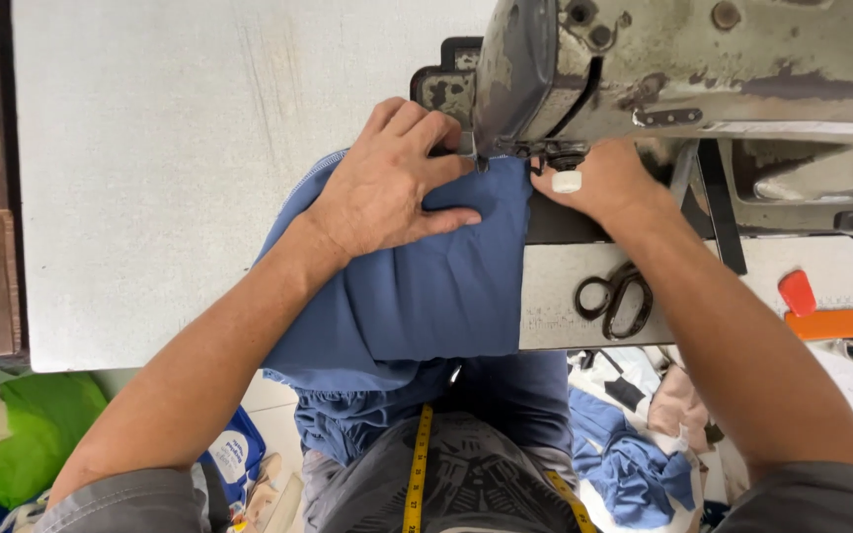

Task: Overlocking the edges of a blue garment and trimming excess fabric with scissors

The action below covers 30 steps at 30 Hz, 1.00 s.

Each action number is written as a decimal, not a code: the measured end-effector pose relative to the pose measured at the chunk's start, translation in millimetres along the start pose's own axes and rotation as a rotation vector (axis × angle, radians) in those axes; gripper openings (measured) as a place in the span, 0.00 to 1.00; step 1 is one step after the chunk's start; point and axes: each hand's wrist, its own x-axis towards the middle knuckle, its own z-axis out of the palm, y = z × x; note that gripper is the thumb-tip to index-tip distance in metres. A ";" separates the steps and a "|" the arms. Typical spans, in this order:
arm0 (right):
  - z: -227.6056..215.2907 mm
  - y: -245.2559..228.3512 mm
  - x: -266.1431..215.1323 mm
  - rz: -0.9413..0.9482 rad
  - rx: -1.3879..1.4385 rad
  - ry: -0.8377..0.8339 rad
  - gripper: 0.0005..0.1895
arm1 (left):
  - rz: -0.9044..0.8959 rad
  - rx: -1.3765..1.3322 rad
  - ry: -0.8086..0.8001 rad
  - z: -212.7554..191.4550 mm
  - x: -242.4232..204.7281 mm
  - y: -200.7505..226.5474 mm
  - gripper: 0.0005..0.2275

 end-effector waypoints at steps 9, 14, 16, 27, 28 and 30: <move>2.7 42.6 -149.0 -0.358 0.413 1.278 0.05 | -0.029 0.031 -0.024 2.3 1.7 -3.8 0.24; 90.7 133.2 -147.9 0.040 0.854 1.428 0.05 | -0.034 0.026 -0.024 6.7 -0.4 -2.0 0.23; 91.5 134.1 -150.2 -0.024 0.874 1.325 0.03 | -0.027 0.031 -0.026 3.9 -0.3 0.2 0.23; 86.1 130.3 -153.4 -0.076 0.864 1.390 0.04 | -0.030 0.019 0.004 0.3 -5.0 14.1 0.21; 83.0 128.3 -155.9 -0.100 0.785 1.413 0.04 | -0.032 0.009 0.004 -0.2 -4.9 14.1 0.21; 54.6 99.0 -181.3 -0.168 0.694 1.476 0.06 | -0.033 0.005 0.007 0.7 -3.8 13.4 0.21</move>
